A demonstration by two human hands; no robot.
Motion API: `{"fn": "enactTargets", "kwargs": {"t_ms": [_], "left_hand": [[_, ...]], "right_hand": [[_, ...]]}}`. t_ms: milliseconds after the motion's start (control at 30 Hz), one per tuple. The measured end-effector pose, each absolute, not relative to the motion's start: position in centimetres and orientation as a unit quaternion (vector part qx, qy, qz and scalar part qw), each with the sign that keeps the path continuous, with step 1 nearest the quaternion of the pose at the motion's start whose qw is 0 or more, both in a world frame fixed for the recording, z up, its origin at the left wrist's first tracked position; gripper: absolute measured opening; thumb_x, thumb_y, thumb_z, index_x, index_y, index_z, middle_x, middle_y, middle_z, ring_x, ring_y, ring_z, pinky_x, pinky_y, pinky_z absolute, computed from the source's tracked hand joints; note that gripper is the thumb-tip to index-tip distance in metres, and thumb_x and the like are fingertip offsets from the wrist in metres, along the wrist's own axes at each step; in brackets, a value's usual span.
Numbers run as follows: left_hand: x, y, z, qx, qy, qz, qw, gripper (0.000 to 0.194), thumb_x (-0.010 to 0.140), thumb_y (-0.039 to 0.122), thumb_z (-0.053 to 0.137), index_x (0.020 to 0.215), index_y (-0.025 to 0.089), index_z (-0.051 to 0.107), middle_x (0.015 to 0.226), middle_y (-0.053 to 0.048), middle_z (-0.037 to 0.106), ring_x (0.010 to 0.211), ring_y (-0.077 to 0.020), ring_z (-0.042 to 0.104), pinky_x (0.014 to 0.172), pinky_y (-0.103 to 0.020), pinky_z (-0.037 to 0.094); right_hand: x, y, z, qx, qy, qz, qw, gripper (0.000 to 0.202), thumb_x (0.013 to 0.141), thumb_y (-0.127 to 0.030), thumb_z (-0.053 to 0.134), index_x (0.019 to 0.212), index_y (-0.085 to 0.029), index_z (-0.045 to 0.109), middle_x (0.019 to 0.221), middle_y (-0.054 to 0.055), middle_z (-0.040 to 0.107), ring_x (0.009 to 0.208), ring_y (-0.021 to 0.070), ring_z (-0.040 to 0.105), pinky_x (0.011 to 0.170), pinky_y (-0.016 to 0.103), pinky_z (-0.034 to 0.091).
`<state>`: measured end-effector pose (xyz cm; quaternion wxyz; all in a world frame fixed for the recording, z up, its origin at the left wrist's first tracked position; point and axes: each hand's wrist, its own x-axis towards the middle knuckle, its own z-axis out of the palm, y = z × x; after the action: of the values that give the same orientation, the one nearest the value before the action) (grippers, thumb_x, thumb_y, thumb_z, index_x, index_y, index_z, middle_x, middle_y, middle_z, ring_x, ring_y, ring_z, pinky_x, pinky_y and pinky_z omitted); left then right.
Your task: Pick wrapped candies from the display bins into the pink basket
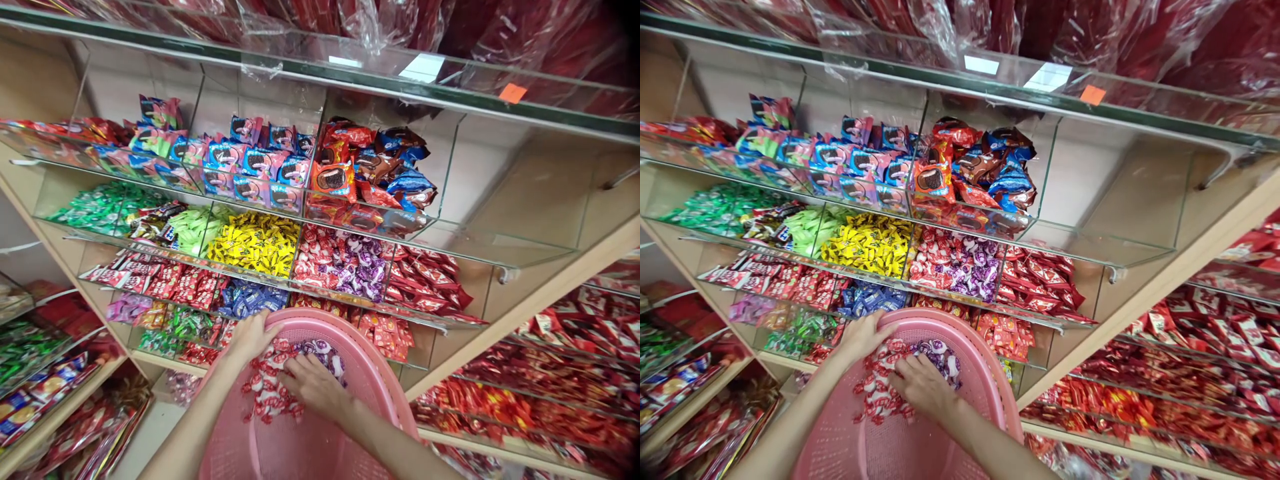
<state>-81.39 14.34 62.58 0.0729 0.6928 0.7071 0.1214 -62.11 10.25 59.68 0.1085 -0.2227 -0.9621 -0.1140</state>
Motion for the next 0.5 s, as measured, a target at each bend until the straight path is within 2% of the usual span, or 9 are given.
{"fn": "enactTargets", "kwargs": {"t_ms": [300,400,500], "left_hand": [[-81.3,14.6,62.4,0.694,0.709,0.110,0.057,0.051,0.082,0.056,0.029,0.111,0.020,0.050,0.096,-0.012,0.066,0.091,-0.0282,0.061,0.072,-0.035,0.044],[-81.3,14.6,62.4,0.690,0.712,0.108,0.064,0.050,0.081,0.055,0.032,0.111,0.020,0.050,0.095,-0.012,0.066,0.091,-0.0281,0.061,0.072,-0.034,0.043],[-81.2,14.7,62.5,0.681,0.721,0.101,0.076,0.048,0.081,0.054,0.034,0.112,0.021,0.050,0.099,-0.012,0.065,0.093,-0.0283,0.060,0.073,-0.035,0.043]], "right_hand": [[-61.7,10.5,60.2,-0.262,-0.954,-0.084,0.117,0.019,0.091,-0.023,0.041,0.105,-0.020,0.053,0.092,0.003,0.052,0.084,0.0170,0.044,0.074,0.031,0.035],[-61.6,11.0,61.8,-0.273,-0.951,-0.064,0.130,0.022,0.090,-0.020,0.042,0.110,-0.021,0.051,0.096,0.004,0.053,0.087,0.0170,0.045,0.074,0.030,0.036],[-61.3,12.0,64.8,-0.304,-0.933,-0.059,0.185,0.026,0.089,-0.020,0.042,0.113,-0.020,0.050,0.101,0.006,0.053,0.090,0.0183,0.044,0.075,0.031,0.036]]}}
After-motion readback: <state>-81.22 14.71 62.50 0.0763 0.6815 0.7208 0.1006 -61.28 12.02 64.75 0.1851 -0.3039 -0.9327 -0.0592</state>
